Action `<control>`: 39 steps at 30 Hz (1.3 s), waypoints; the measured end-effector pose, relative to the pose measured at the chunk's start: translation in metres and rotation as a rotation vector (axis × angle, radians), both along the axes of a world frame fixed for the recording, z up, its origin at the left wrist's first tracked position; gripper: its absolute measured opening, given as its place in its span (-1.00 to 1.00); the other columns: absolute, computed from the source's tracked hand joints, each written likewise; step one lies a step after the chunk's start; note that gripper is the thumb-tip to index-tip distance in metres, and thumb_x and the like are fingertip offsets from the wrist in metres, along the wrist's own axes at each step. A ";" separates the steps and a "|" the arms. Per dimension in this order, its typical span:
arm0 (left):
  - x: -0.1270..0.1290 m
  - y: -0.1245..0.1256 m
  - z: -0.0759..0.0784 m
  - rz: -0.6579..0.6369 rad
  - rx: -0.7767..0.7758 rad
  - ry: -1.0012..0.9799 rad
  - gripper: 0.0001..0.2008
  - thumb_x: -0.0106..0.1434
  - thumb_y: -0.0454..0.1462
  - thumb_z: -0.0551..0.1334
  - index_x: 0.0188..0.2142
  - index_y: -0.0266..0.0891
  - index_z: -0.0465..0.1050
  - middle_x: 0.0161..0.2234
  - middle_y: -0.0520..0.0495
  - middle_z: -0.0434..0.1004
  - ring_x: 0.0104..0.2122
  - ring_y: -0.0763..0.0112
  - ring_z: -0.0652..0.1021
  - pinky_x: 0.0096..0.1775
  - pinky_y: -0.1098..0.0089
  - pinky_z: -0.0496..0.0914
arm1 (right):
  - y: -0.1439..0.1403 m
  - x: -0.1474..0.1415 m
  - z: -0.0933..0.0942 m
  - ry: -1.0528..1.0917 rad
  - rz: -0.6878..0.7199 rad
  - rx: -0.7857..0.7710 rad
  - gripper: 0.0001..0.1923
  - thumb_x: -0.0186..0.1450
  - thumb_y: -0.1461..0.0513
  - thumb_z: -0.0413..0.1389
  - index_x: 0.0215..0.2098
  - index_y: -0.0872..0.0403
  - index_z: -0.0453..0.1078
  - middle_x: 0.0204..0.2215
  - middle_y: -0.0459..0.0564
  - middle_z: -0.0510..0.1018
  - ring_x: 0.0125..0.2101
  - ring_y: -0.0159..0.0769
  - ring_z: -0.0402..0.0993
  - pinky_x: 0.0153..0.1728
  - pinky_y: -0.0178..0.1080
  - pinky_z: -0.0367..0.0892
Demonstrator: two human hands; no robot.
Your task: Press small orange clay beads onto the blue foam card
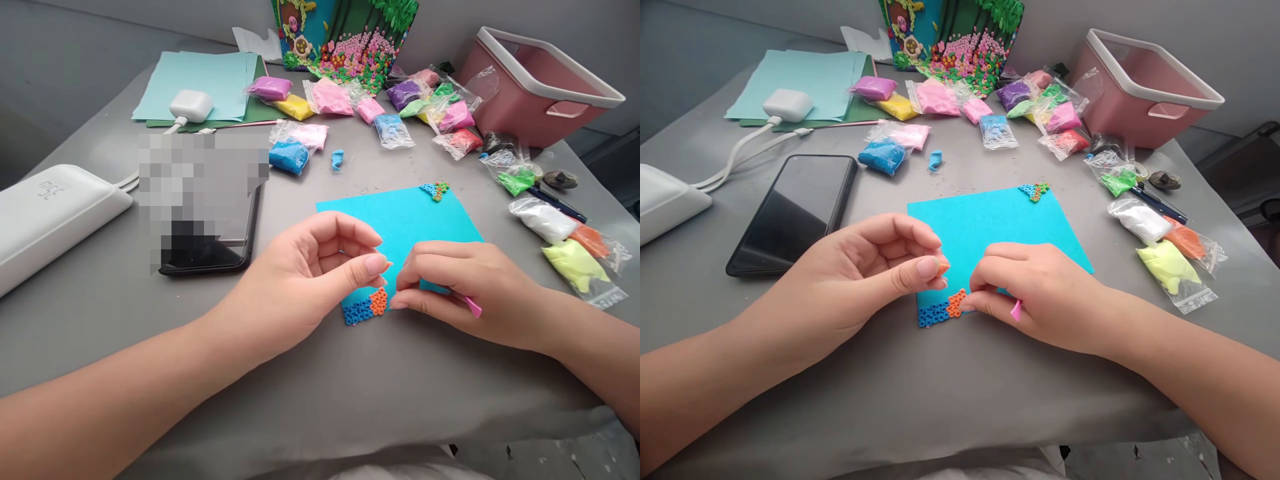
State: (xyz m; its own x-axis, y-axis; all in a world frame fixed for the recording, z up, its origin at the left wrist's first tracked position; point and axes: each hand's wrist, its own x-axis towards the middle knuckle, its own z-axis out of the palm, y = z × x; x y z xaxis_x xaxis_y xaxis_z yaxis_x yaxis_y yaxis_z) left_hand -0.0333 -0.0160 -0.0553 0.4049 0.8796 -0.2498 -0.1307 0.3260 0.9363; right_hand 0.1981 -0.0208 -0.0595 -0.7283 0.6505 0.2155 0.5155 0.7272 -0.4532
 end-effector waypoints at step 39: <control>-0.003 0.000 -0.004 -0.051 -0.003 0.012 -0.79 0.12 -0.37 0.48 -0.29 -0.15 0.52 -0.34 0.13 0.61 -0.30 0.49 0.63 -0.25 0.58 0.52 | 0.002 0.000 -0.005 -0.044 0.020 -0.019 -0.82 0.42 0.38 0.05 -0.13 0.07 0.46 -0.23 0.01 0.54 -0.34 -0.38 0.53 -0.34 -0.33 0.43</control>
